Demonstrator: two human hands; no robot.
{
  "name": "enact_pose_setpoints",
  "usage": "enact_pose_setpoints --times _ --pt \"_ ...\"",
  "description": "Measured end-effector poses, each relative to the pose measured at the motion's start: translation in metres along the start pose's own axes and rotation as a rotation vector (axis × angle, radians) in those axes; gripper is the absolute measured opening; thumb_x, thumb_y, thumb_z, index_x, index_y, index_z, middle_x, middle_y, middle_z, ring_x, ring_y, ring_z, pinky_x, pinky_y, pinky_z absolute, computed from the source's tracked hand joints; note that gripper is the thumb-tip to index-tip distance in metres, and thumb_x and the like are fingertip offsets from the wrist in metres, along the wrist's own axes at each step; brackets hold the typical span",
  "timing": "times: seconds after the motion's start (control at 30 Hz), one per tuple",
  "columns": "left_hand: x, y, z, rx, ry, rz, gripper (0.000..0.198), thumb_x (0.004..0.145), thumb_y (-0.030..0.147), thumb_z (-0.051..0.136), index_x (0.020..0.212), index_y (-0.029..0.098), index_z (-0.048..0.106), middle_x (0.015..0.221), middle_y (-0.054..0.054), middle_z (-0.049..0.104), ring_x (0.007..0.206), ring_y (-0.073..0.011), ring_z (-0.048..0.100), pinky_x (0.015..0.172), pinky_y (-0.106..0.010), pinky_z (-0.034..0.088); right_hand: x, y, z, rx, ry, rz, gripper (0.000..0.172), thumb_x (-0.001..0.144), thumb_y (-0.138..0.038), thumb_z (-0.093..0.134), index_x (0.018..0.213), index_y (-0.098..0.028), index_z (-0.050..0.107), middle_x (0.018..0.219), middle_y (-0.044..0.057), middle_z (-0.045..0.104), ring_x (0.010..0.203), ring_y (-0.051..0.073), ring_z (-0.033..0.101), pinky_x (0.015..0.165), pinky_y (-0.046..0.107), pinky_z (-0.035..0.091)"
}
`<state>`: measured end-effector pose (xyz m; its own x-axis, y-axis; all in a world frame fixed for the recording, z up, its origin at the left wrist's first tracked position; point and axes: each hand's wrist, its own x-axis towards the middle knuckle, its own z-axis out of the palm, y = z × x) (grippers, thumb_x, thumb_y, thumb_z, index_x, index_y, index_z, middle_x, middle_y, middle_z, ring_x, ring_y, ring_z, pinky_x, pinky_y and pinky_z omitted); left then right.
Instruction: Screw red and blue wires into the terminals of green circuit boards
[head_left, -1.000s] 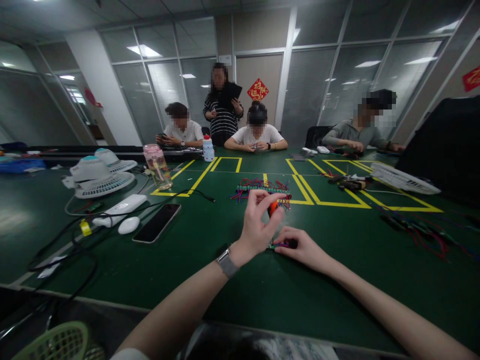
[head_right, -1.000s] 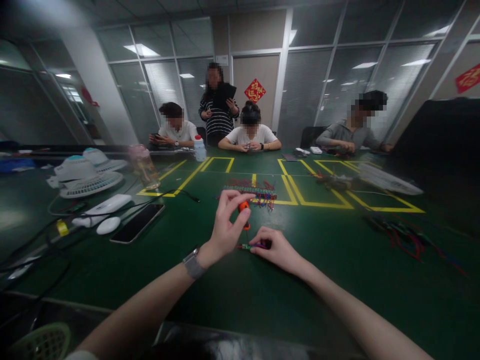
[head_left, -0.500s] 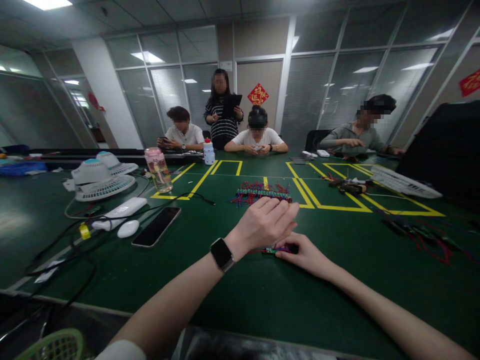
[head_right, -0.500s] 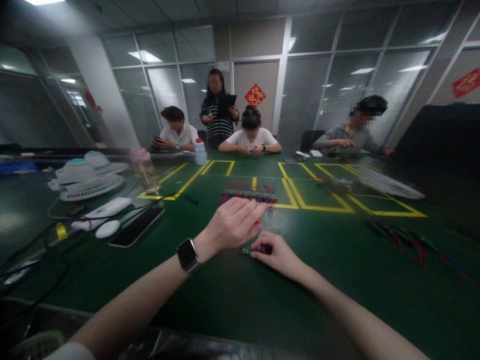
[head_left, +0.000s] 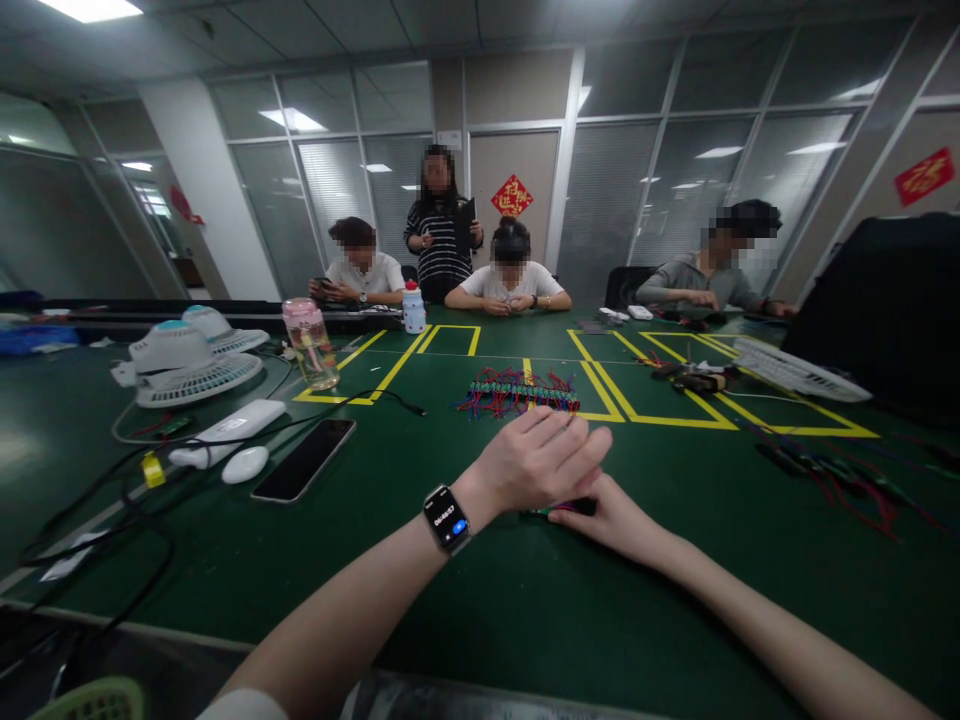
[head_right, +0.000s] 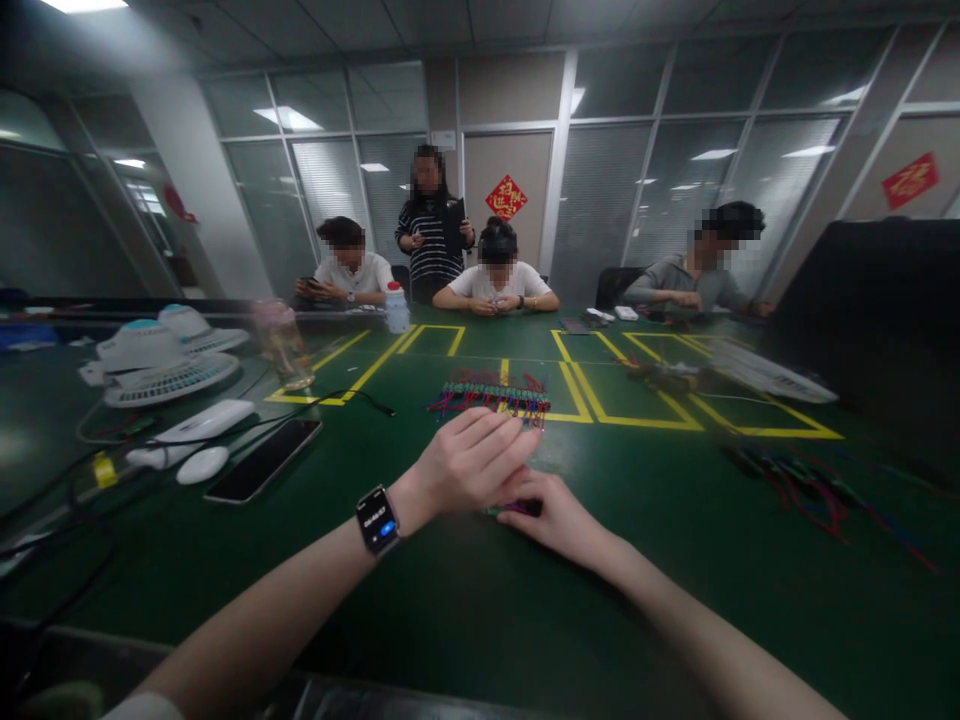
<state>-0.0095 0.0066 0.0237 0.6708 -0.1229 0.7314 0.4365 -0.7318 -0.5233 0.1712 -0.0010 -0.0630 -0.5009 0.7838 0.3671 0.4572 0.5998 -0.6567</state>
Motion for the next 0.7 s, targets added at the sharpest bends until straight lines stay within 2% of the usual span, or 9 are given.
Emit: enact_pose_setpoints --times 0.17,0.47,0.63,0.7 --pt "0.0 0.0 -0.002 0.015 -0.004 -0.005 0.029 0.095 0.025 0.042 0.114 0.009 0.056 0.095 -0.01 0.068 0.087 -0.0208 0.064 0.078 -0.034 0.049 -0.001 -0.003 -0.006 -0.029 -0.053 -0.048 0.014 0.087 -0.027 0.066 0.092 -0.022 0.078 0.088 0.005 0.075 0.08 0.02 0.069 0.076 0.032 0.055" --pt "-0.001 0.001 -0.001 0.059 -0.015 -0.007 0.029 0.096 0.027 0.042 0.114 0.009 0.057 0.096 -0.009 0.068 0.086 -0.0186 0.064 0.078 -0.033 0.051 0.0 -0.002 -0.003 -0.06 -0.021 -0.06 0.012 0.082 -0.022 0.069 0.09 -0.021 0.078 0.086 0.005 0.075 0.079 0.021 0.069 0.075 0.032 0.055" --pt "-0.003 0.003 0.0 -0.019 -0.055 -0.071 0.039 0.098 0.031 0.036 0.123 0.007 0.053 0.117 -0.015 0.066 0.107 -0.0227 0.062 0.089 -0.036 0.052 0.0 -0.004 0.003 -0.083 0.054 -0.046 0.007 0.079 -0.018 0.069 0.08 -0.018 0.076 0.081 0.006 0.073 0.075 0.021 0.066 0.071 0.031 0.053" --pt "-0.003 0.004 0.0 -0.116 -0.061 -0.141 0.039 0.097 0.026 0.034 0.127 0.006 0.051 0.126 -0.017 0.062 0.116 -0.0226 0.059 0.095 -0.037 0.052 0.0 -0.005 0.005 -0.087 0.057 -0.031 0.008 0.08 -0.019 0.067 0.079 -0.017 0.075 0.079 0.007 0.071 0.072 0.02 0.064 0.067 0.031 0.052"
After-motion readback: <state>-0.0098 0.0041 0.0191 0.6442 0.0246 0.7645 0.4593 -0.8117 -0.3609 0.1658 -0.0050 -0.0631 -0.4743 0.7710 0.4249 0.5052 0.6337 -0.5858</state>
